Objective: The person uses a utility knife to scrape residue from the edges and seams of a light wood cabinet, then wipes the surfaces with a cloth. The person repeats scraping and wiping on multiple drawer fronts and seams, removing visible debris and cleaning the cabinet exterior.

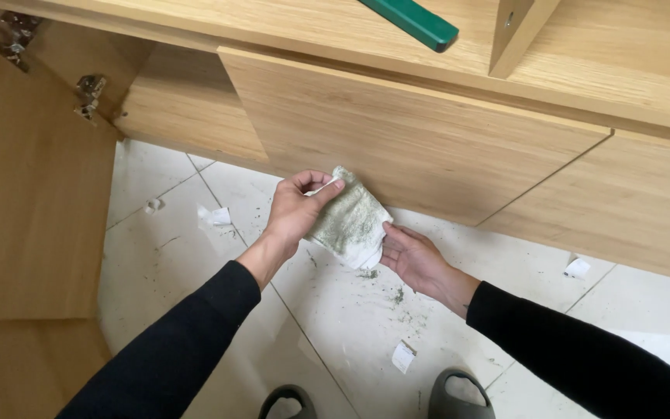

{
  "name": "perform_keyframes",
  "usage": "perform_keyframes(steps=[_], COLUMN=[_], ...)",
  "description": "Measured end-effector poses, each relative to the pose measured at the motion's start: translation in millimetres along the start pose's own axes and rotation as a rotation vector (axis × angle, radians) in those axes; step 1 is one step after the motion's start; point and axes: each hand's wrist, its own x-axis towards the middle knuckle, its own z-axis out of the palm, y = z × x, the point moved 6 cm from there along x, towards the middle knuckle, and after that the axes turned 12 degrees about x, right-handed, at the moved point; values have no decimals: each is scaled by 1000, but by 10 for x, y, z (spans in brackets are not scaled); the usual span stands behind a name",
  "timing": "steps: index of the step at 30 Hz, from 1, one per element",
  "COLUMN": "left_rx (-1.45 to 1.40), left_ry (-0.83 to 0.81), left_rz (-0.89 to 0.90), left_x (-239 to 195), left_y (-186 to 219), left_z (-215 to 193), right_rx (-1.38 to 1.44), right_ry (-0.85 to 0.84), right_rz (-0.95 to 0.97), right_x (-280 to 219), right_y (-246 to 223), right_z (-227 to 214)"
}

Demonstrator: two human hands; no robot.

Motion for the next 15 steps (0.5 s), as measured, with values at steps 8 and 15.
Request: perform_keyframes(steps=[8, 15], left_rx=[116, 32], left_ry=[-3, -53], left_rz=[-32, -145], left_x=[81, 146], left_y=[-236, -787], left_z=[113, 164], right_rx=[-85, -171], right_ry=[-84, -138], right_rz=[27, -49], right_x=[105, 265], right_y=[7, -277], right_z=[-132, -526])
